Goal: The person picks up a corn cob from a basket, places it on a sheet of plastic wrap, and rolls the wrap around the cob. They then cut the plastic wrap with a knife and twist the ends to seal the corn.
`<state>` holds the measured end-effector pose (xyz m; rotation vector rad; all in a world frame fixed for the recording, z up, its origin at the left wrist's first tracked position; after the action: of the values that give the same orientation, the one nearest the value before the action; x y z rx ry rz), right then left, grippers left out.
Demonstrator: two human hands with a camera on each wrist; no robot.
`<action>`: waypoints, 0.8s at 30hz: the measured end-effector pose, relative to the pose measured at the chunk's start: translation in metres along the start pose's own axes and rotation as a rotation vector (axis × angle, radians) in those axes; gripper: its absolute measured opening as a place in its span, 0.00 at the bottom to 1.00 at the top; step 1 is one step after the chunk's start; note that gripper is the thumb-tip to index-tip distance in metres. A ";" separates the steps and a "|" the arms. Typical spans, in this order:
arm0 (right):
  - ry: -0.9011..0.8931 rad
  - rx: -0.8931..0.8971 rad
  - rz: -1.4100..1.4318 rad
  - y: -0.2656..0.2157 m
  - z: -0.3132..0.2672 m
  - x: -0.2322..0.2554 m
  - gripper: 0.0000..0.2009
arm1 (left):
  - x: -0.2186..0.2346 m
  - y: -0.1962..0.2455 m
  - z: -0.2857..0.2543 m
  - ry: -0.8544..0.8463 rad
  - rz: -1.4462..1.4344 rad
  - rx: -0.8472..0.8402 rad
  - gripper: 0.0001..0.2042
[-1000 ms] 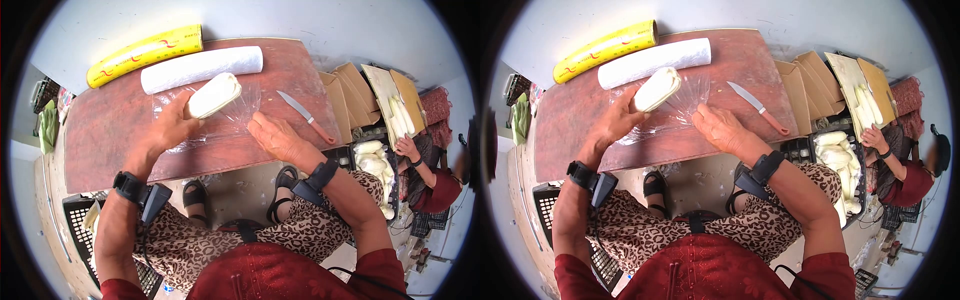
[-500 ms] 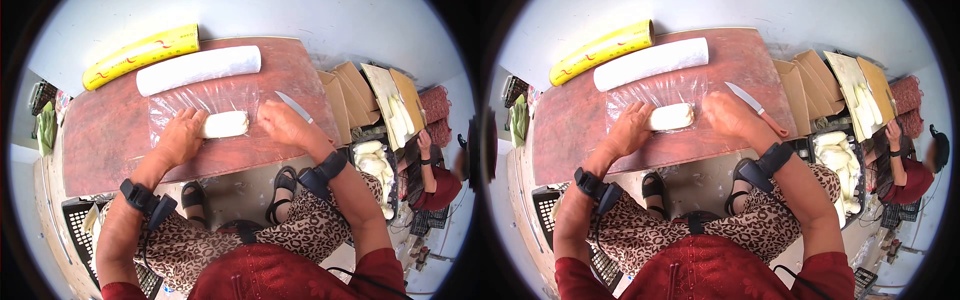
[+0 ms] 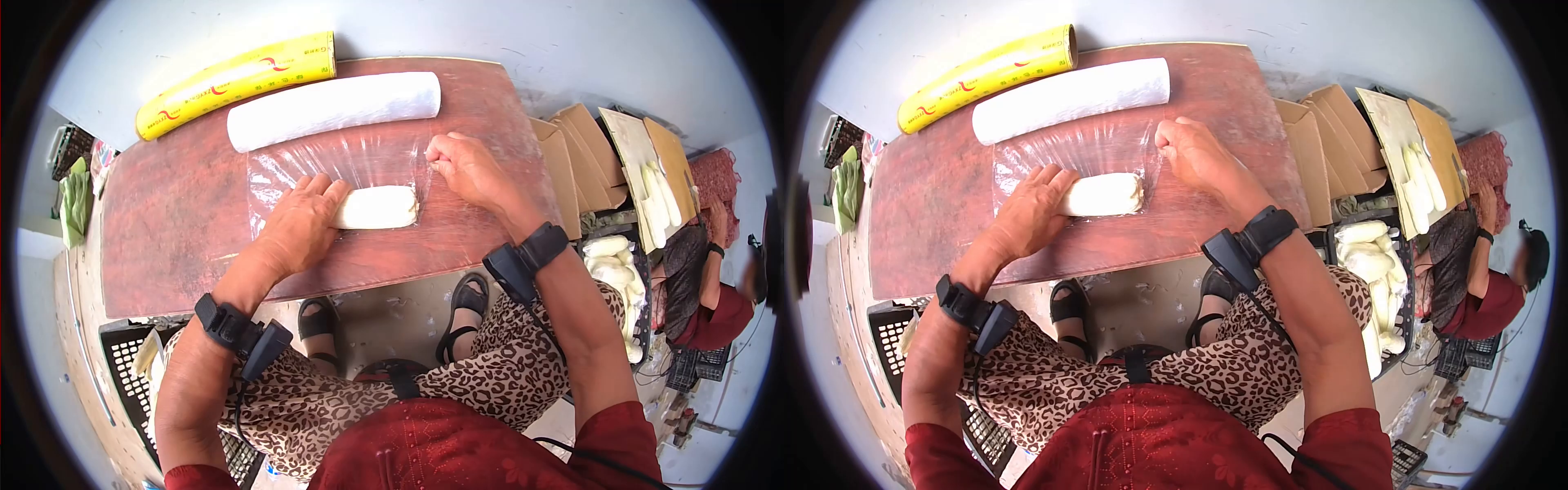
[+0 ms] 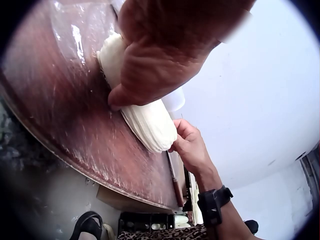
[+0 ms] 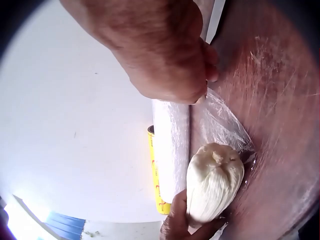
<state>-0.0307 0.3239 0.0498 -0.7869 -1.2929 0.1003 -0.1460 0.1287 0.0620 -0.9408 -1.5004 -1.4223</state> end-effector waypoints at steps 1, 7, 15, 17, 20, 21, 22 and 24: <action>-0.014 0.014 -0.009 0.001 0.000 -0.001 0.03 | 0.000 0.000 0.000 0.002 -0.002 -0.003 0.24; -0.013 0.069 -0.050 0.008 0.000 -0.009 0.05 | 0.002 0.003 -0.001 0.000 -0.013 -0.013 0.25; -0.072 0.145 -0.192 0.007 -0.005 -0.011 0.02 | 0.004 0.003 -0.002 0.018 -0.021 -0.038 0.25; -0.123 0.114 -0.206 0.003 -0.008 -0.010 0.02 | 0.003 0.002 -0.003 0.026 -0.006 -0.044 0.25; -0.124 0.120 -0.171 0.002 -0.011 -0.009 0.03 | 0.001 0.000 -0.003 0.030 -0.004 -0.047 0.25; -0.097 0.155 -0.155 0.004 -0.011 -0.010 0.03 | 0.001 0.000 -0.003 0.031 -0.007 -0.047 0.25; -0.070 0.190 -0.139 0.006 -0.012 -0.009 0.03 | 0.001 0.000 -0.003 0.035 -0.012 -0.055 0.25; -0.090 0.115 -0.014 0.007 -0.014 -0.001 0.03 | 0.002 0.000 -0.004 0.043 -0.020 -0.067 0.25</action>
<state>-0.0164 0.3222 0.0436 -0.6811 -1.3656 0.1989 -0.1465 0.1250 0.0634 -0.9321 -1.4420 -1.5065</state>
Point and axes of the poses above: each hand's wrist, its own z-axis towards the middle knuckle, its own x-axis out of the back of the hand, y = z × x, the point moved 7 cm from there along z, towards the middle knuckle, and after that the axes turned 6 degrees about -x, right-handed, at the moved point
